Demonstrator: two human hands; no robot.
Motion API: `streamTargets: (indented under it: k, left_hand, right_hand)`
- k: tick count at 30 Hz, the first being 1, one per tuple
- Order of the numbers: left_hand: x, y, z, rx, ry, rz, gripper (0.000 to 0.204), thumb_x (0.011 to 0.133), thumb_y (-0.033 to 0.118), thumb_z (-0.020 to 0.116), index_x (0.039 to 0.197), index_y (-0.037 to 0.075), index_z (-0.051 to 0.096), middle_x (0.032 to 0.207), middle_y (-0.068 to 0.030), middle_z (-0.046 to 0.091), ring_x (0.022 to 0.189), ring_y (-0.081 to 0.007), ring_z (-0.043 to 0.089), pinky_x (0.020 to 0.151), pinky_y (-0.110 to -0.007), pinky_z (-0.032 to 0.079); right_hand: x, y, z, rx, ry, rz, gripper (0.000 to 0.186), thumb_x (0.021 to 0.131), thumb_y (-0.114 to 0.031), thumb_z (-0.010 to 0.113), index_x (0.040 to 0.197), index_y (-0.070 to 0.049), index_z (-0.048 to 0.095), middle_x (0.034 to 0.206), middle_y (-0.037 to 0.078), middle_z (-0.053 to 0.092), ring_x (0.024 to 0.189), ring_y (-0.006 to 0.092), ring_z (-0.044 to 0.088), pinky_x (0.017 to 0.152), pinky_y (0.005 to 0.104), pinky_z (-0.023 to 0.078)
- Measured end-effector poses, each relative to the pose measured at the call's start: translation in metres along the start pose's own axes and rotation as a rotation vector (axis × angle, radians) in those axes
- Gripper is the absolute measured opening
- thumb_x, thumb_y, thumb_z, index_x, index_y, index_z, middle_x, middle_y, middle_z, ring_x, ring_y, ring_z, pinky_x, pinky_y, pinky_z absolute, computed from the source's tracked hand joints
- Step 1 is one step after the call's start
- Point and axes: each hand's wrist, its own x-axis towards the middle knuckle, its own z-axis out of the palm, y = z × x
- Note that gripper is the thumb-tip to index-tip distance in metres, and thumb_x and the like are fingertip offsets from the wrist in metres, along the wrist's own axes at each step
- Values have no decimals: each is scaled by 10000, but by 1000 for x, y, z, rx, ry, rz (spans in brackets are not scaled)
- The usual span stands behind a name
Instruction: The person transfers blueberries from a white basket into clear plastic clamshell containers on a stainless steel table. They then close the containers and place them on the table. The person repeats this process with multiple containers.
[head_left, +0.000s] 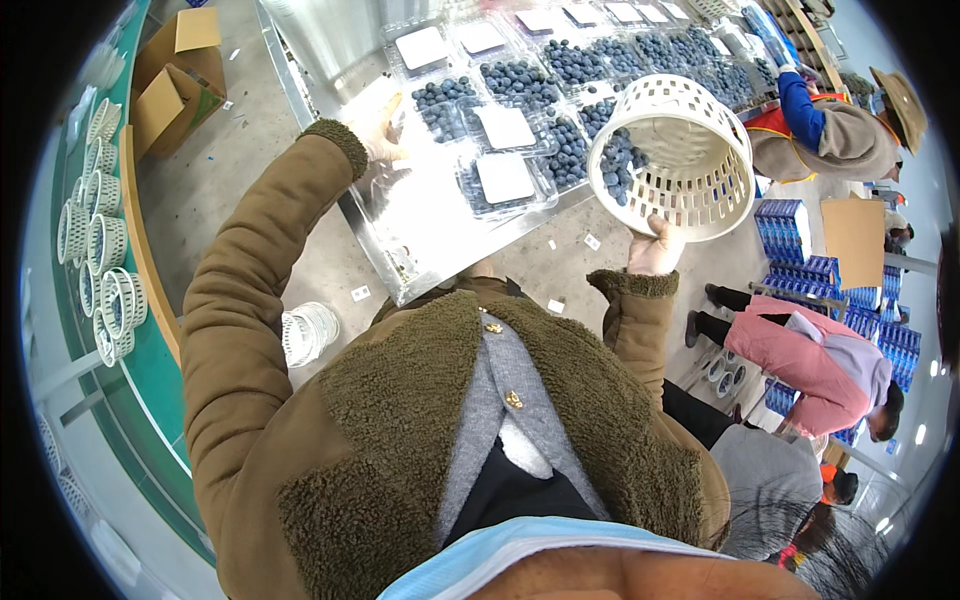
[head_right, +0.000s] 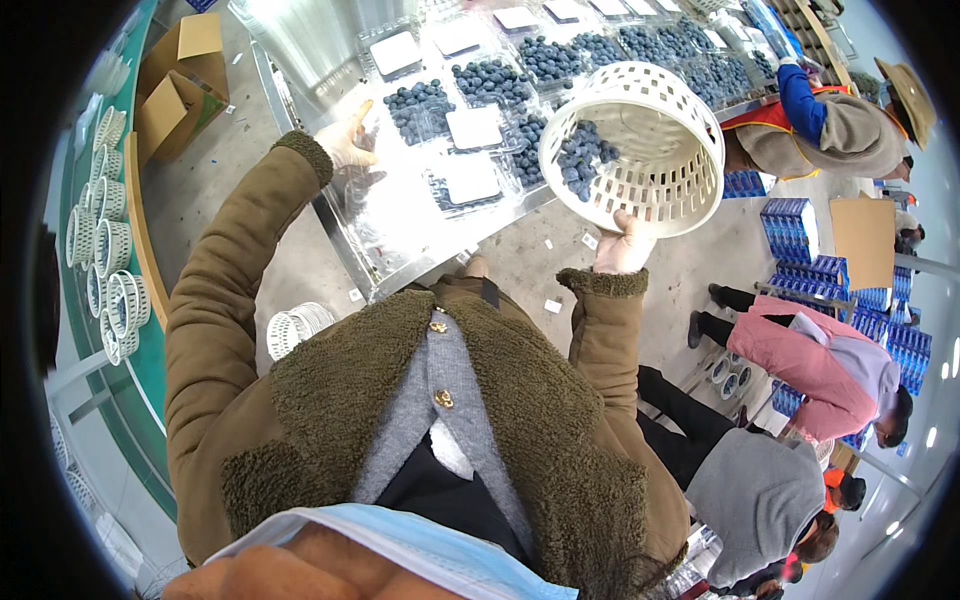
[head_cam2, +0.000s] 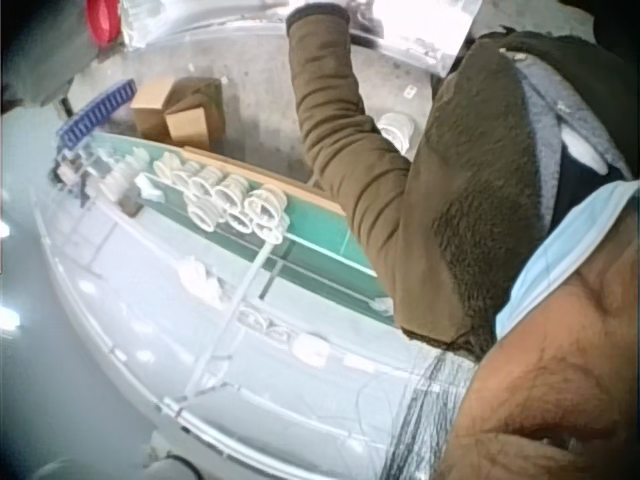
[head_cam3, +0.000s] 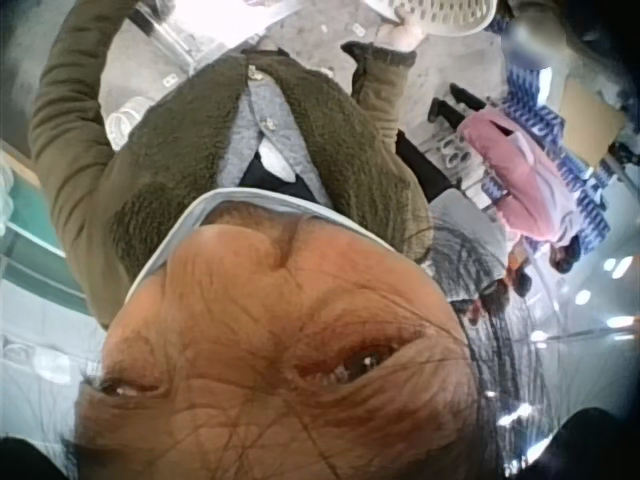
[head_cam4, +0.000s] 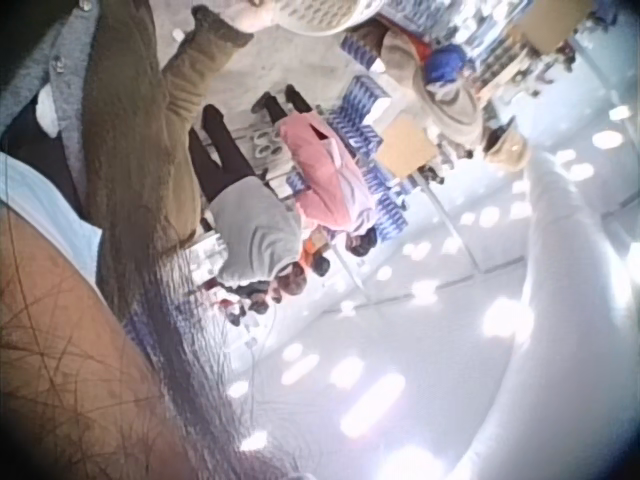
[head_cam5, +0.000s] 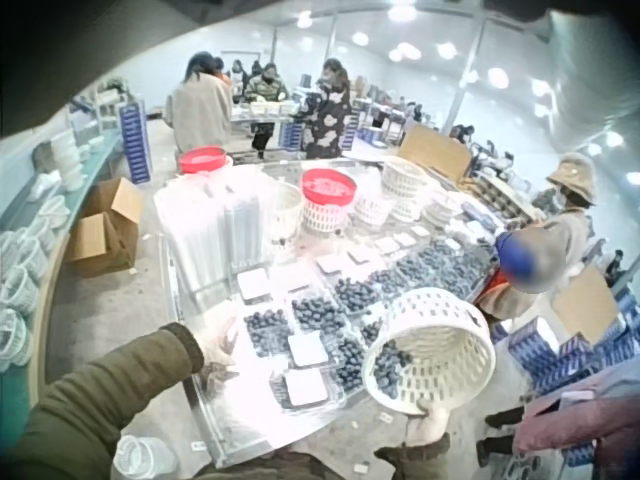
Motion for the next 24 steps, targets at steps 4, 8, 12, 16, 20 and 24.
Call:
streamTargets:
  k: [4, 8, 12, 16, 20, 24]
  left_hand:
    - [0, -11, 5, -256, 4, -50, 702, 697, 252, 743, 1258, -10, 413, 905, -97, 623, 799, -164, 566, 728, -255, 446]
    - [-14, -10, -7, -688, 81, -77, 290, 787, 202, 674, 964, -21, 623, 834, -28, 613, 739, -121, 544, 691, -241, 440]
    - [-23, 8, 8, -876, 111, 82, 208, 807, 186, 651, 918, 11, 627, 844, -32, 606, 750, -101, 529, 683, -238, 439]
    - [-26, 25, 57, -739, 141, 141, 172, 806, 148, 650, 930, 39, 603, 843, -22, 585, 735, -92, 514, 682, -233, 440]
    - [-21, 25, 90, -575, 196, 38, 183, 809, 100, 636, 968, 40, 571, 835, -18, 561, 766, -97, 521, 709, -234, 441]
    - [-20, 19, 101, -774, 313, 93, 179, 824, 77, 608, 987, 28, 551, 836, -24, 559, 763, -100, 523, 695, -226, 444]
  right_hand:
    - [0, 1, 0, 1, 31, -5, 731, 634, 88, 368, 1346, -50, 274, 1299, 178, 397, 1147, 335, 460, 870, 531, 471]
    - [1, 2, -5, 21, 38, -10, 759, 618, 97, 392, 1351, -60, 270, 1300, 164, 399, 1135, 328, 465, 882, 533, 457]
    - [6, 6, -9, 31, -37, -18, 747, 631, 103, 384, 1351, -58, 269, 1307, 152, 394, 1148, 313, 459, 883, 490, 471]
    - [11, 9, -11, 11, -19, -52, 738, 629, 117, 373, 1345, -21, 262, 1306, 176, 389, 1142, 320, 465, 892, 468, 473]
    - [12, 9, -13, 5, -8, -35, 730, 631, 112, 377, 1342, -2, 257, 1304, 188, 389, 1146, 325, 462, 914, 457, 460]
    - [12, 7, -12, 23, -30, -4, 729, 632, 105, 379, 1343, -10, 262, 1306, 190, 389, 1145, 328, 464, 906, 459, 467]
